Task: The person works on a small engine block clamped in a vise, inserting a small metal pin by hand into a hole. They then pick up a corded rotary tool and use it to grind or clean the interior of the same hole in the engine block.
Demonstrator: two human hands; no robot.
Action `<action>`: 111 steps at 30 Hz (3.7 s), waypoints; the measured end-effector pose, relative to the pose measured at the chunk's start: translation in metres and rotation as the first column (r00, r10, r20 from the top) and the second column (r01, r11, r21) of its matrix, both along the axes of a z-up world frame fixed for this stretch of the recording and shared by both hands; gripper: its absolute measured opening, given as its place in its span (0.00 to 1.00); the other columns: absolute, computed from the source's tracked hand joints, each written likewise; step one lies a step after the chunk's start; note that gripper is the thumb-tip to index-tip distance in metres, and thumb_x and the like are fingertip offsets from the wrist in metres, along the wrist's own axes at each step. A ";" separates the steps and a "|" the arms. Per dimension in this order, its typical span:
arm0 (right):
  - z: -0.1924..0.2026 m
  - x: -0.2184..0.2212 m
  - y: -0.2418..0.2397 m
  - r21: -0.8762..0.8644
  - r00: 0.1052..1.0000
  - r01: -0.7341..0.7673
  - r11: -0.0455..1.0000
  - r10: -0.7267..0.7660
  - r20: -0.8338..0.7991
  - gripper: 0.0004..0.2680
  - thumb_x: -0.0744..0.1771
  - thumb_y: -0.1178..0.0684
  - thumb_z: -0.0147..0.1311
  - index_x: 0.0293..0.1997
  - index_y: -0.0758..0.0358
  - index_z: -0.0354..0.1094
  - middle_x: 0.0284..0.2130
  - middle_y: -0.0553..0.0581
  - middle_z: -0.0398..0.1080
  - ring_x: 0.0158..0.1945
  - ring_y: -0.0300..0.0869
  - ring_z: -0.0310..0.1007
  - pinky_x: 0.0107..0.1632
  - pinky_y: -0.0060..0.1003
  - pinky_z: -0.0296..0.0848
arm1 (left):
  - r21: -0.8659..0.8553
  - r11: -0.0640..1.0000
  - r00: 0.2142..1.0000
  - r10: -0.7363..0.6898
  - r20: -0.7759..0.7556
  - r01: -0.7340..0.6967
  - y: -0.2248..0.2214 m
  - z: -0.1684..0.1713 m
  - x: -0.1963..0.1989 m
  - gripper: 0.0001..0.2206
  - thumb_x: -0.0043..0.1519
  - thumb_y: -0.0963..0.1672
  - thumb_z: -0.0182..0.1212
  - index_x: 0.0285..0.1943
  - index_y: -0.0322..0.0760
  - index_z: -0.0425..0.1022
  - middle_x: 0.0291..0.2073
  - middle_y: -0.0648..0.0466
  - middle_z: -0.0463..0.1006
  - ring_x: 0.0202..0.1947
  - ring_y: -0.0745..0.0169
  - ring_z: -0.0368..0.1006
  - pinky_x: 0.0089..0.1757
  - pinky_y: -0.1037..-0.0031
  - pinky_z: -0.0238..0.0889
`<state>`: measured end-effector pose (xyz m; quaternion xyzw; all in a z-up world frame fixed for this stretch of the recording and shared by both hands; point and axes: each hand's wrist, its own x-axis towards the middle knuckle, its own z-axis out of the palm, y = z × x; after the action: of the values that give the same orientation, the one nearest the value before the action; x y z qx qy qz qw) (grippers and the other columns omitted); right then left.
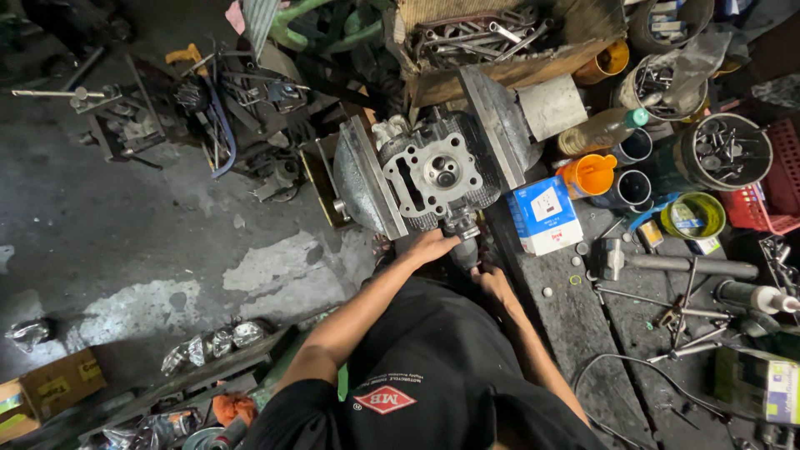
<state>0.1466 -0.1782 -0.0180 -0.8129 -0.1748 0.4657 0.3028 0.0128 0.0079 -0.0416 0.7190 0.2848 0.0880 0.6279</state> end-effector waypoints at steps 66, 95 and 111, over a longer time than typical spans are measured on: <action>0.016 -0.007 0.007 0.017 0.998 0.066 0.998 -0.066 -0.018 0.14 0.64 0.50 0.60 0.51 0.67 0.74 0.39 0.58 0.78 0.43 0.44 0.72 0.48 0.40 0.70 | -0.193 0.974 0.993 0.117 -0.018 -0.119 -0.012 0.067 0.000 0.23 0.62 0.55 0.62 0.58 0.39 0.79 0.51 0.48 0.83 0.55 0.58 0.77 0.54 0.68 0.66; -0.005 -0.004 0.004 0.044 0.995 0.098 0.994 -0.098 0.011 0.18 0.64 0.52 0.60 0.58 0.70 0.68 0.46 0.62 0.76 0.49 0.47 0.73 0.54 0.40 0.69 | -0.107 0.987 0.993 0.115 -0.034 -0.118 -0.004 0.037 0.003 0.23 0.62 0.54 0.60 0.60 0.39 0.75 0.52 0.46 0.81 0.55 0.50 0.75 0.53 0.63 0.65; -0.022 0.001 -0.003 0.051 0.999 0.027 0.998 -0.028 0.030 0.22 0.65 0.50 0.60 0.63 0.74 0.64 0.54 0.67 0.73 0.59 0.49 0.70 0.61 0.39 0.64 | -0.066 0.993 0.995 0.096 -0.029 -0.098 -0.006 0.002 0.008 0.23 0.60 0.53 0.57 0.58 0.38 0.76 0.49 0.42 0.82 0.52 0.45 0.77 0.50 0.61 0.67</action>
<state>0.1477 -0.1809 -0.0405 -0.8145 -0.1798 0.4444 0.3268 0.0203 0.0020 -0.0394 0.6838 0.3304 0.0995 0.6429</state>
